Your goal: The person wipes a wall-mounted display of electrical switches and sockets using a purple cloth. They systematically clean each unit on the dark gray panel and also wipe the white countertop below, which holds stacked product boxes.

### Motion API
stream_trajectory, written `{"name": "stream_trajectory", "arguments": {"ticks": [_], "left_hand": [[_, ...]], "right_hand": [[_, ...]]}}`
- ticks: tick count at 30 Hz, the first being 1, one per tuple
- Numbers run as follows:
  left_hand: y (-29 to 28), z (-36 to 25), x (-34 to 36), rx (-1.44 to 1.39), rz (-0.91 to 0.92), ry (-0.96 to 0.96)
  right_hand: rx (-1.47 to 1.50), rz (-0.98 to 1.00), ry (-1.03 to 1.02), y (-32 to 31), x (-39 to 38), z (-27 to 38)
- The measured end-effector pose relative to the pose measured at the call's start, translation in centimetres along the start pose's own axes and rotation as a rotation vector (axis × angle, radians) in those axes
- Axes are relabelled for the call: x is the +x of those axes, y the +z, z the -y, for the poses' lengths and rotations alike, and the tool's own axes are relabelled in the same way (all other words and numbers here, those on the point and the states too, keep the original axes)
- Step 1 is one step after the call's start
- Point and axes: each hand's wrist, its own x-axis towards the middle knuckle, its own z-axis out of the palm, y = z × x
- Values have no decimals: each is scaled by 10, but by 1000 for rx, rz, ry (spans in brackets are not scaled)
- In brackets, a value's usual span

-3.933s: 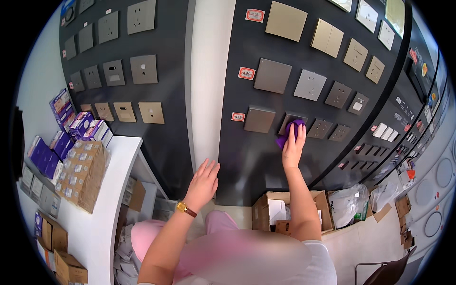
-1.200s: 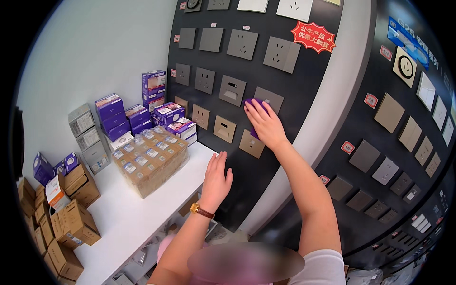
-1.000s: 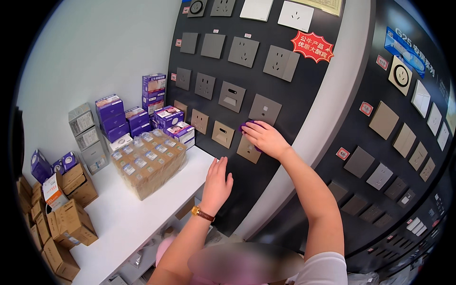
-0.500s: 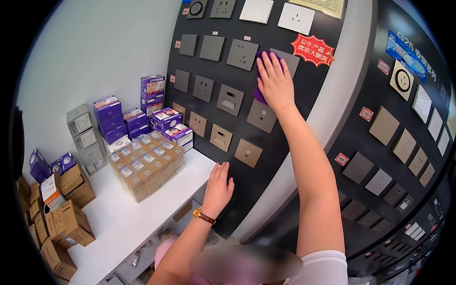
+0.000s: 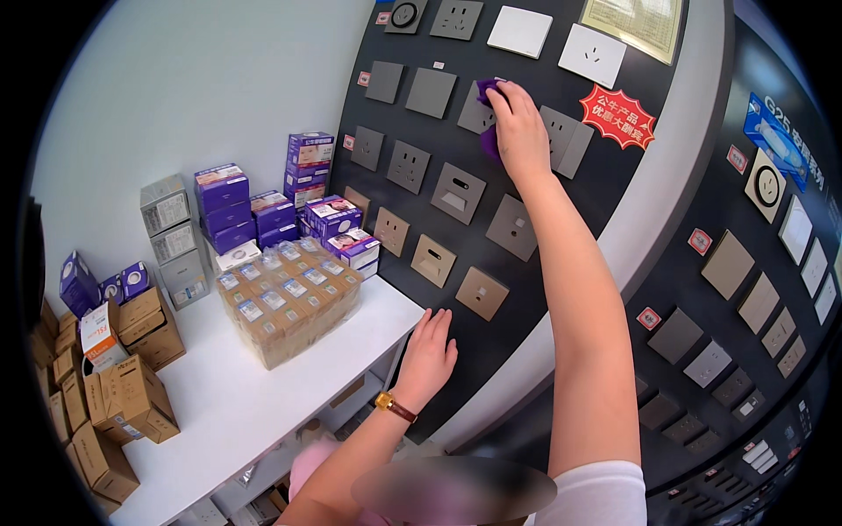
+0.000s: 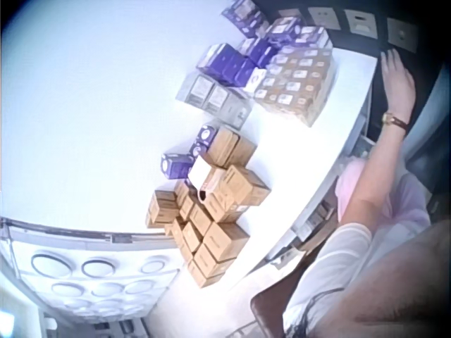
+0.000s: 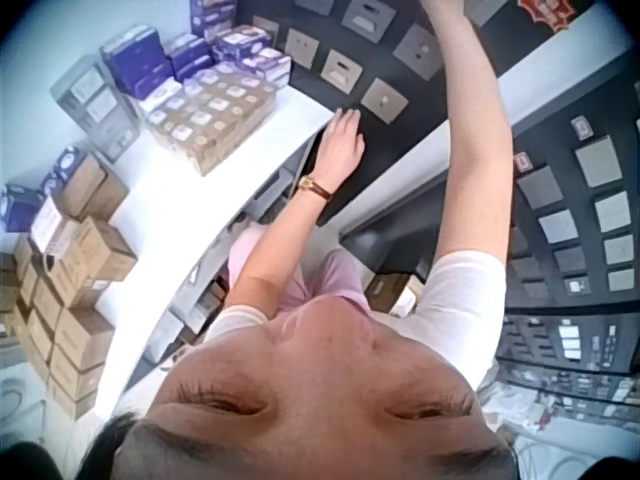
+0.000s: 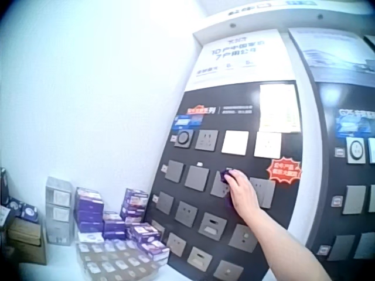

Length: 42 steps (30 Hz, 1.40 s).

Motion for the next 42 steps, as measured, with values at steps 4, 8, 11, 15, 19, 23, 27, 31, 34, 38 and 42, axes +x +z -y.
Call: {"name": "stream_trajectory", "arguments": {"ticks": [4, 8, 11, 15, 19, 23, 27, 31, 34, 38, 42], "left_hand": [[6, 1, 1, 5, 0, 18], [5, 1, 2, 17, 3, 5], [8, 0, 1, 11, 8, 14], [9, 1, -2, 30, 15, 22], [5, 4, -4, 61, 41, 20], [6, 4, -5, 50, 43, -1], [6, 7, -6, 71, 51, -4], [5, 10, -9, 130, 83, -37], [6, 9, -9, 148, 102, -68], [4, 12, -7, 206, 135, -135], [-2, 16, -4, 264, 112, -168]], "right_hand": [[-185, -16, 40, 30, 8, 4], [-201, 68, -77, 42, -16, 31], [-169, 244, -232, 47, -52, 49], [-127, 329, -198, 52, -76, 70], [-168, 385, -280, 46, -85, 77], [-144, 511, -460, 38, -102, 81], [-31, 522, -532, 46, -125, 94], [231, 519, -458, 52, -99, 107], [211, 289, -306, 63, -58, 106], [62, 222, -52, 96, -31, 100], [-111, 282, -91, 113, -50, 114]]}}
